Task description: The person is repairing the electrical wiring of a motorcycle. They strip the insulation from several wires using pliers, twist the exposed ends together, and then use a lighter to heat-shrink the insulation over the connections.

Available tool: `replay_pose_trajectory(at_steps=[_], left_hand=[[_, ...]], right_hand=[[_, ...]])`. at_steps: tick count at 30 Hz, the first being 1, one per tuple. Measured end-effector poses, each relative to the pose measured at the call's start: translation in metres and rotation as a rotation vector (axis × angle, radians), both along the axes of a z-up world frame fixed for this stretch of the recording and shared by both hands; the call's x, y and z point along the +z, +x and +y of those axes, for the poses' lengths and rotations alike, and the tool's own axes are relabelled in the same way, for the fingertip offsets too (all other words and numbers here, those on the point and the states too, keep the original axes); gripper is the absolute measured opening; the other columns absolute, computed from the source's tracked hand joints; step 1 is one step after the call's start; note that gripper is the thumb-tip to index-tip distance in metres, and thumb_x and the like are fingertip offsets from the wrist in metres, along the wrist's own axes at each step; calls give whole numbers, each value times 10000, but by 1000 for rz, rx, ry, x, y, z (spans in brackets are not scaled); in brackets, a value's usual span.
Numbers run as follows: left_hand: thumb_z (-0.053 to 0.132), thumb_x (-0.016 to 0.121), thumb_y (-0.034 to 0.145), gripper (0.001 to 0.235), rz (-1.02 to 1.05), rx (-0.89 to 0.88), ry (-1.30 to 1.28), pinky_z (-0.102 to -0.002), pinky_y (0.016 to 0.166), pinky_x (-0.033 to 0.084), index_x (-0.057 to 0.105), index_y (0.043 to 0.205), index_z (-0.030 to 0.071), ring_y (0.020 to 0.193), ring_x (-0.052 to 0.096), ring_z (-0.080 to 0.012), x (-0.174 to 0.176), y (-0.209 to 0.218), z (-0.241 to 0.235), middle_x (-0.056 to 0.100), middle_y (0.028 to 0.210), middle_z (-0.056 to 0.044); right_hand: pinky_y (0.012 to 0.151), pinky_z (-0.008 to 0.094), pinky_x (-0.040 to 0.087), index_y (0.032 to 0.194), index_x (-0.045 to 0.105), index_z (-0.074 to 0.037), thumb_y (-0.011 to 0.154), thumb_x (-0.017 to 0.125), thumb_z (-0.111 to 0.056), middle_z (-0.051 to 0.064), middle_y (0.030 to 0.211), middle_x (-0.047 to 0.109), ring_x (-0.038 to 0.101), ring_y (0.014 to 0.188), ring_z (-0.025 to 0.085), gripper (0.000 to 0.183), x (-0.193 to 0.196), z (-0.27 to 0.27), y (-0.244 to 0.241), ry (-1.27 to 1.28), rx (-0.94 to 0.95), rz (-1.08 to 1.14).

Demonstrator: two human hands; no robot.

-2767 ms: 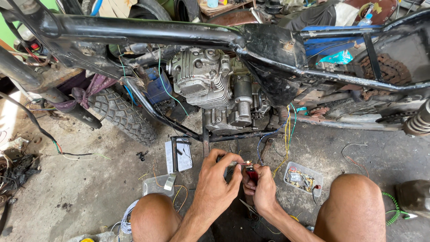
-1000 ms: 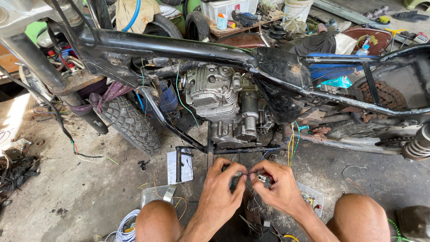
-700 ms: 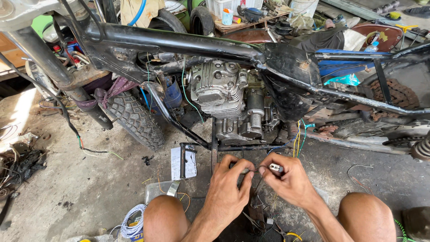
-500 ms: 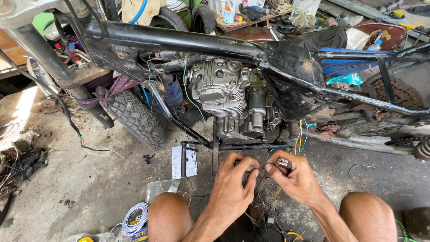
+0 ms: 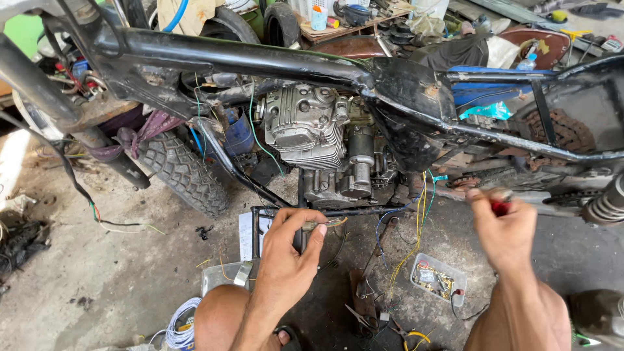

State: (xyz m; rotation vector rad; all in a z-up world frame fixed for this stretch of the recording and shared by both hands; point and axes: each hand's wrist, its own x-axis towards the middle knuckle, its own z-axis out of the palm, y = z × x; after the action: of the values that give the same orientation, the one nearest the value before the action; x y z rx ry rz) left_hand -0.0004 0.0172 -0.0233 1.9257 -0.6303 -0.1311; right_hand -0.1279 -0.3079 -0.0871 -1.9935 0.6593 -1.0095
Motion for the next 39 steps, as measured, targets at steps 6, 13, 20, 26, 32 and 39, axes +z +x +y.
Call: replay_pose_trajectory(at_steps=[6,13,20,26,32,39], left_hand=[[190,660,958,154,-193,-51,-109,-312,960,538,744,1069,125,1006,654,-164,-1,-10,-4,596,1067,-56],[191,617,984,138,-447,-83,-125,-391,981,457,716,1062,136,1049,601,-229,-4,-16,-11,584,1087,-76],[144,635,976,118,-535,-153,-84,-417,941,486,708,1062,111,1048,575,-283,-8,-25,-19,570,1121,-125],[113,622,974,125,-553,-198,-116,-409,956,463,701,1070,105,1040,575,-290,-10,-31,-27,565,1123,-136],[113,615,973,140,-545,-218,-84,-414,949,457,693,1089,110,1033,565,-299,-14,-30,-28,563,1146,-145],[127,606,984,136,-528,-226,-77,-405,940,468,693,1088,110,1025,565,-292,-13,-30,-28,568,1151,-136]], right_hand=[[383,231,323,1265,679,-55,928,740,-166,9,630,584,417,472,82,360,3,46,5,-23,207,224],[295,265,272,904,723,-34,978,651,-204,-3,567,569,388,388,78,199,-12,90,8,162,437,27],[399,306,146,659,537,14,951,448,-462,36,547,341,203,450,117,565,-33,144,16,1252,690,-96],[406,261,103,686,516,25,884,383,-382,82,572,389,185,467,101,472,-43,149,20,1517,550,-84],[400,246,109,662,513,25,931,416,-462,25,554,289,158,467,97,565,-38,151,17,1492,599,-130],[383,254,117,641,506,40,870,394,-422,-4,530,198,162,455,103,528,-44,145,16,1563,642,-106]])
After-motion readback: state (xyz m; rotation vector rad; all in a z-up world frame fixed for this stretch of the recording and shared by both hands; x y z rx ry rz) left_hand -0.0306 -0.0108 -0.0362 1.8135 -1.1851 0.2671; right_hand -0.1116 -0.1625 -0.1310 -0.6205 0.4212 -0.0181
